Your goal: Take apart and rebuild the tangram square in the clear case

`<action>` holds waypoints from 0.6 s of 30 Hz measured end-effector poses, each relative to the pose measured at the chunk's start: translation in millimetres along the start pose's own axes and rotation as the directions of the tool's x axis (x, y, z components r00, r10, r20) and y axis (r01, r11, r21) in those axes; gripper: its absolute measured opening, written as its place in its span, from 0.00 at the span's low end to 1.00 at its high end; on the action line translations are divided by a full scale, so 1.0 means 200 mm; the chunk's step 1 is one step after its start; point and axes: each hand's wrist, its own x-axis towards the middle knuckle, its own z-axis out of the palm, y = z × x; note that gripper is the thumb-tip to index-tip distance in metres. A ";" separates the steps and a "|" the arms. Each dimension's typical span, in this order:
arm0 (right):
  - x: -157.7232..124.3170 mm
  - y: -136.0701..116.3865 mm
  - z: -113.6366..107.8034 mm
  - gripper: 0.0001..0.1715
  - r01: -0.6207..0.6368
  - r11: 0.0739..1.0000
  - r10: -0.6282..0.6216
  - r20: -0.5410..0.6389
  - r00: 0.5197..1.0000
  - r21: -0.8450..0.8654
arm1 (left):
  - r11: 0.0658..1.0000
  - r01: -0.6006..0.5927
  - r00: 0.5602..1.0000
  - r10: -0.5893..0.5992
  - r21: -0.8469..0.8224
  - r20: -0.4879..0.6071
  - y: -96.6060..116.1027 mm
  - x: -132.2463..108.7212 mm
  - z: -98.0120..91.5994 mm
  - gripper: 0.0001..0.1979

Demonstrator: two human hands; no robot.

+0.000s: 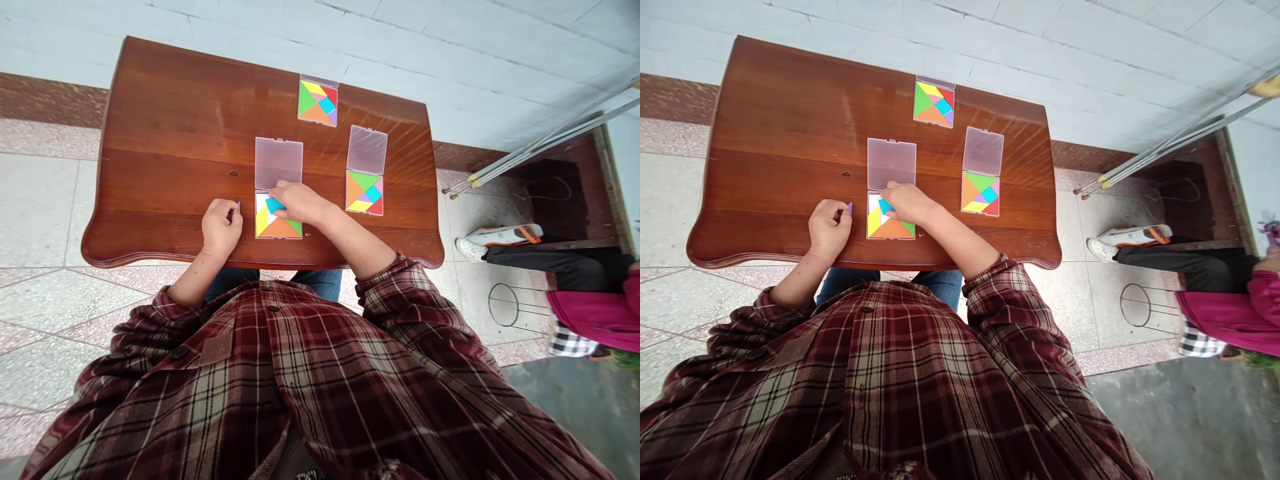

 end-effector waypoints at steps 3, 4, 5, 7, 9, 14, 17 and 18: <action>0.00 0.01 0.01 0.18 0.012 1.000 -0.012 -0.023 1.000 -0.007 | 1.000 -0.002 1.000 0.002 0.002 0.001 0.00 0.00 0.00 0.06; 0.00 0.01 0.01 0.18 0.006 1.000 -0.007 -0.030 1.000 -0.009 | 1.000 0.000 1.000 0.000 0.004 0.000 0.01 0.00 0.00 0.06; -0.01 0.01 0.00 0.18 -0.003 1.000 0.002 -0.038 0.999 -0.011 | 1.000 0.003 1.000 -0.003 0.006 0.000 0.01 0.00 -0.01 0.06; -0.01 0.01 0.00 0.19 -0.021 1.000 0.020 -0.054 0.998 -0.009 | 1.000 0.008 1.000 -0.008 0.008 0.000 0.01 0.00 0.00 0.06; -0.01 0.01 -0.01 0.19 -0.030 1.000 0.029 -0.064 0.998 -0.007 | 1.000 0.006 1.000 -0.006 0.009 0.002 0.00 0.00 0.00 0.06; -0.01 -0.02 0.00 0.18 -0.008 1.000 0.007 -0.038 0.999 -0.023 | 1.000 0.005 1.000 -0.005 0.018 0.004 0.00 0.00 0.00 0.05; 0.01 -0.02 0.02 0.18 0.021 0.999 -0.023 -0.064 0.998 -0.029 | 1.000 0.012 1.000 -0.013 0.023 0.010 0.00 0.00 0.00 0.05; 0.01 -0.02 0.03 0.17 0.032 0.999 -0.034 -0.076 0.996 -0.028 | 1.000 0.014 1.000 -0.014 0.023 0.009 0.00 0.00 0.00 0.05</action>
